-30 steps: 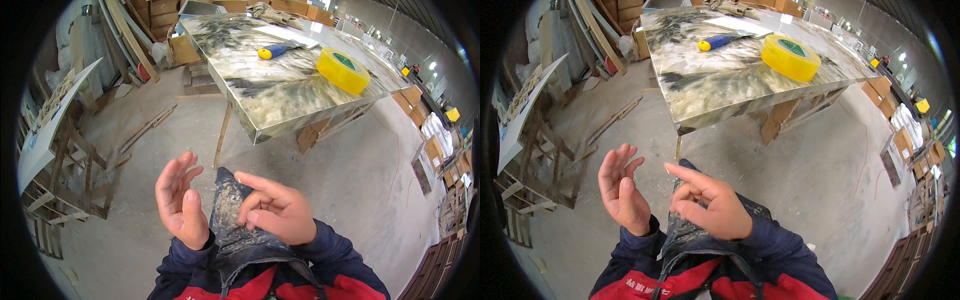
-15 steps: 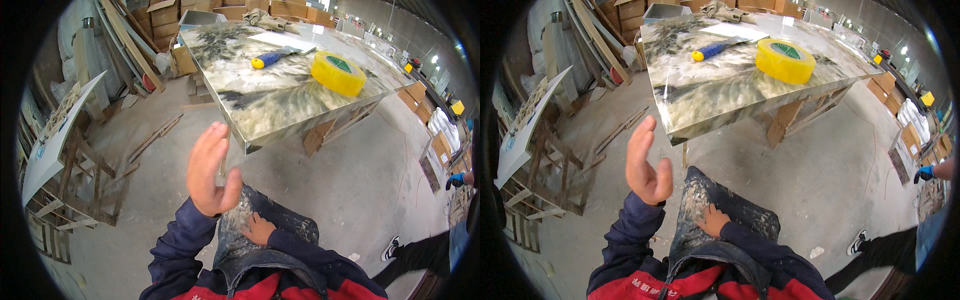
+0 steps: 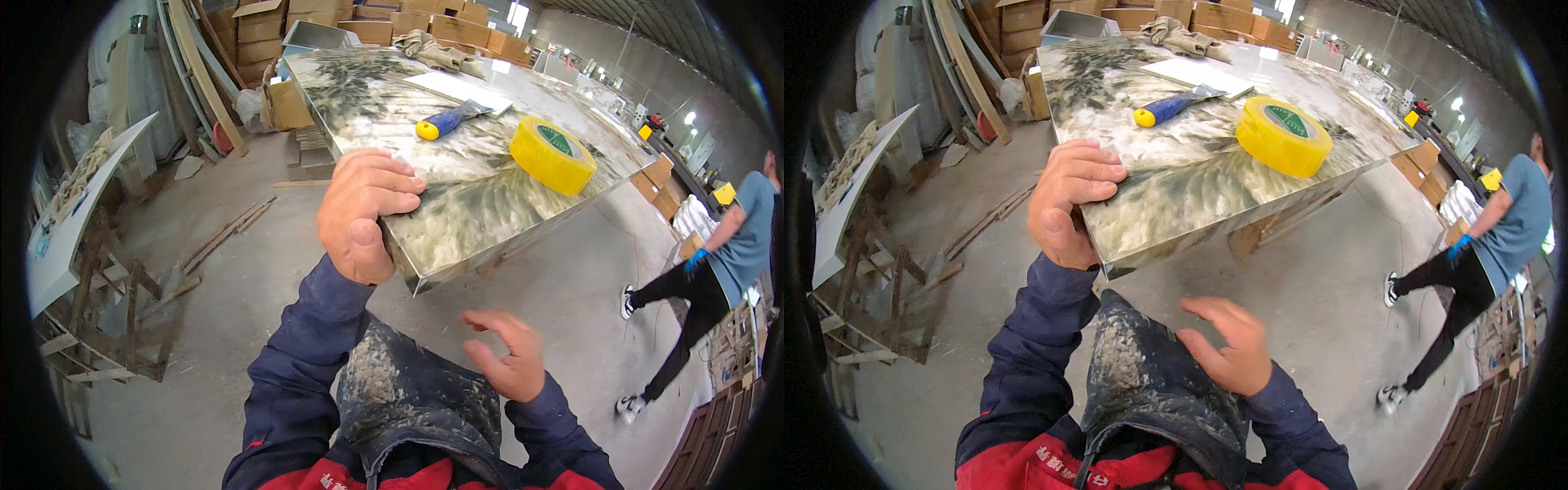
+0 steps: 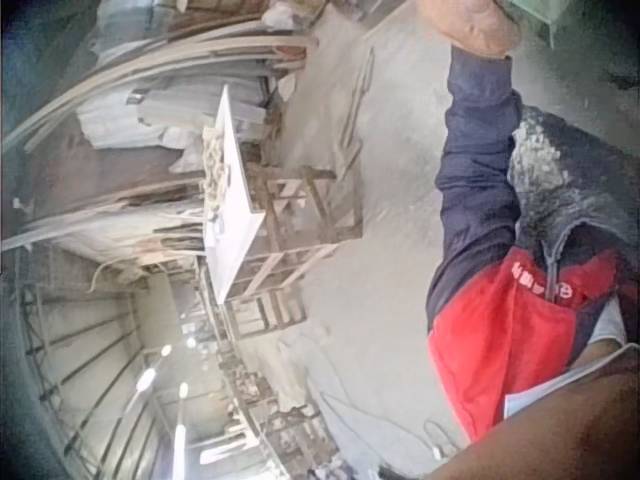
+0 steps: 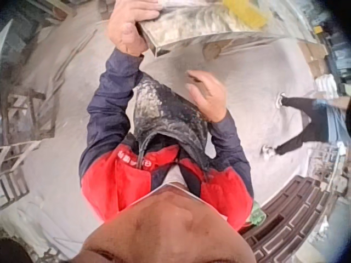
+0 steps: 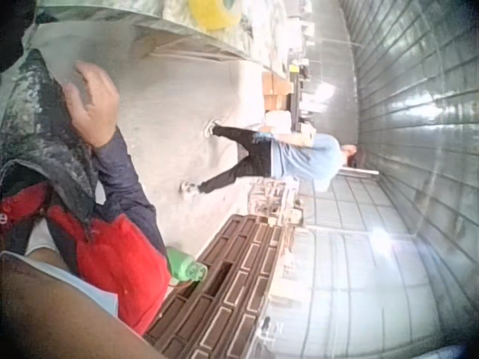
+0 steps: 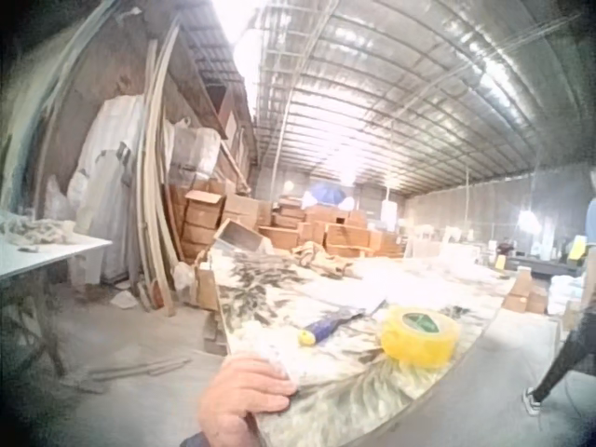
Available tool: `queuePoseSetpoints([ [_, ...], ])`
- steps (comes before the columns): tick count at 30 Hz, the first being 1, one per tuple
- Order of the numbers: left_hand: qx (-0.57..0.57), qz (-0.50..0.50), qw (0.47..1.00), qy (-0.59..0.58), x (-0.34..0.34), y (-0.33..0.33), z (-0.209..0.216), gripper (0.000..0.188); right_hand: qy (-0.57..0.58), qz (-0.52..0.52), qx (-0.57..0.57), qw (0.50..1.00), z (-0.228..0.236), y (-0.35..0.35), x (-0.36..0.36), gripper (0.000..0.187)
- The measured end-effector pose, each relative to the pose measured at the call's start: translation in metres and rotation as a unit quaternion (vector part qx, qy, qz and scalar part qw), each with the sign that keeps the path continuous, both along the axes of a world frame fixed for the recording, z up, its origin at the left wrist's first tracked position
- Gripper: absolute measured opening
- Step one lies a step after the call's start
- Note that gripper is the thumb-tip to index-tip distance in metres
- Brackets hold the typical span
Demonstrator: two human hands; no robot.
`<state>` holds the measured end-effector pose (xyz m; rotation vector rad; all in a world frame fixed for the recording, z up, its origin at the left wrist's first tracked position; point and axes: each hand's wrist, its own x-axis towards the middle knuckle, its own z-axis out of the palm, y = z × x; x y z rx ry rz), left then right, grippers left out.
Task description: The person scrapes a marble slab with a putty knife, then repeatedly rubs the edges with fingers and a roll of yellow tape. The person then moves to a large white marble countertop with a cutout, lifts it, and repositions it on a wooden support frame.
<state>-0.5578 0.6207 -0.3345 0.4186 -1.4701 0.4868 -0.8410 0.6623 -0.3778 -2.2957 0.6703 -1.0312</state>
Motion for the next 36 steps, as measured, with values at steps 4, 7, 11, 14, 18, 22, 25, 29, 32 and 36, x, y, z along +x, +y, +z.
queuePoseSetpoints([
  [4,-0.028,0.017,0.999,0.036,-0.008,-0.002,0.006,0.055,-0.034,-0.009,-0.086,0.996,0.029,0.005,-0.005,0.034],
  [7,-0.037,0.019,0.997,0.066,-0.013,-0.003,0.005,0.057,-0.06,0.002,-0.135,0.989,0.046,0.005,-0.003,0.032],
  [11,-0.04,0.014,0.996,0.084,-0.016,-0.005,0.004,0.058,-0.086,0.01,-0.225,0.97,0.062,-0.001,0.001,0.036],
  [14,-0.034,0.021,0.995,0.091,-0.015,-0.002,0.004,0.058,-0.075,0.01,-0.285,0.956,0.071,-0.002,0.007,0.039],
  [18,-0.033,0.012,0.993,0.109,-0.019,-0.002,0.004,0.059,-0.043,0.03,-0.327,0.944,0.075,0.002,0.02,0.042],
  [22,-0.033,0.016,0.994,0.107,-0.019,-0.002,0.003,0.059,-0.045,0.001,-0.35,0.936,0.071,-0.004,0.03,0.044],
  [25,-0.027,0.014,0.994,0.102,-0.019,-0.003,0.002,0.059,-0.058,-0.002,-0.383,0.922,0.058,-0.005,0.034,0.037],
  [29,-0.023,0.014,0.995,0.096,-0.018,-0.001,0.004,0.059,-0.047,0.031,-0.407,0.912,0.036,0.01,0.045,0.022],
  [32,-0.023,0.026,0.996,0.084,-0.016,-0.001,0.003,0.059,-0.06,0.016,-0.428,0.902,0.02,0.01,0.058,0.021],
  [36,-0.021,0.02,0.995,0.094,-0.019,-0.002,0.004,0.059,-0.063,-0.019,-0.437,0.897,0.018,0.007,0.074,0.028],
])
